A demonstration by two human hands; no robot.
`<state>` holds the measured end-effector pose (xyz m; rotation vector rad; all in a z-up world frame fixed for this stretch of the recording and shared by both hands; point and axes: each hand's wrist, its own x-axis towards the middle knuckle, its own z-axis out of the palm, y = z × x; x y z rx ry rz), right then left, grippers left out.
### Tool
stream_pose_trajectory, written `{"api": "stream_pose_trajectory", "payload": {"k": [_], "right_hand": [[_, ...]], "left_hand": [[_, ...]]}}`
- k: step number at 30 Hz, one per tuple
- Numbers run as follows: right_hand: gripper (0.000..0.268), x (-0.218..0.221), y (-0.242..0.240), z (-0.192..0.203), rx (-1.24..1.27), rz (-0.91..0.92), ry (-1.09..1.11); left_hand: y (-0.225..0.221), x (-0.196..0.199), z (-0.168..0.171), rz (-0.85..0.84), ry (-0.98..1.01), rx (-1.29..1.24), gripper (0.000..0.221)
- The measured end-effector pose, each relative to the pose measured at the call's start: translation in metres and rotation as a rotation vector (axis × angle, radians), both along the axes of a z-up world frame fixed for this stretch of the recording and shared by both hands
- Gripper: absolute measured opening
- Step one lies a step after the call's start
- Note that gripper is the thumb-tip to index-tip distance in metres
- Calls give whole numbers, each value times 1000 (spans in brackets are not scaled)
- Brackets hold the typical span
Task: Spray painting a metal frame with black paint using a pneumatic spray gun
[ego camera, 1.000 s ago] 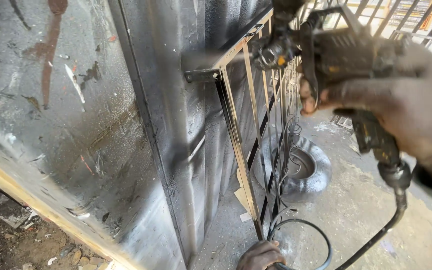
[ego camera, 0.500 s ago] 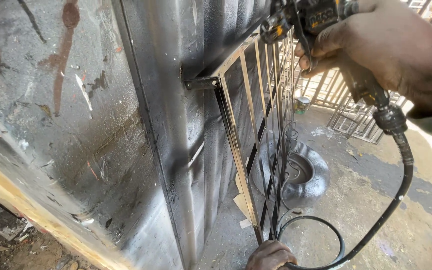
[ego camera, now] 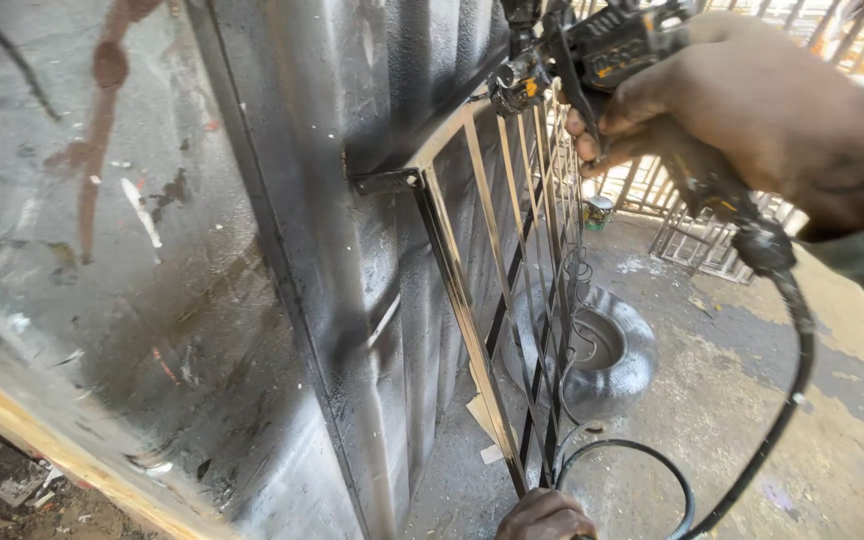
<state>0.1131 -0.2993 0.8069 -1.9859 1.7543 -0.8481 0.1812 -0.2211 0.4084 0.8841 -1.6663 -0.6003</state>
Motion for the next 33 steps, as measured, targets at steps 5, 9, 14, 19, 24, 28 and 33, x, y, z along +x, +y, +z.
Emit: {"api": "stream_pose_trajectory", "payload": {"k": [5, 9, 14, 19, 24, 28, 33], "right_hand": [[8, -33, -98, -42, -168, 382, -79], [18, -41, -142, -85, -136, 468, -406], [15, -52, -153, -145, -44, 427, -463], [7, -65, -163, -202, -58, 335, -393], [53, -61, -148, -245, 129, 191, -466], [47, -72, -145, -285, 77, 218, -299], [17, -80, -141, -301, -18, 363, -373]], "left_hand": [[-8, -11, -23, -31, -39, 39, 6], [-24, -14, -71, -77, -162, 172, 16], [-24, -2, -57, -69, -67, 239, 10], [-36, -8, -88, -34, -57, 306, 13], [-45, -1, -115, -9, -77, 241, 18], [-43, 5, -120, 25, -47, 339, 13], [-44, 4, -134, 9, -42, 328, 11]]}}
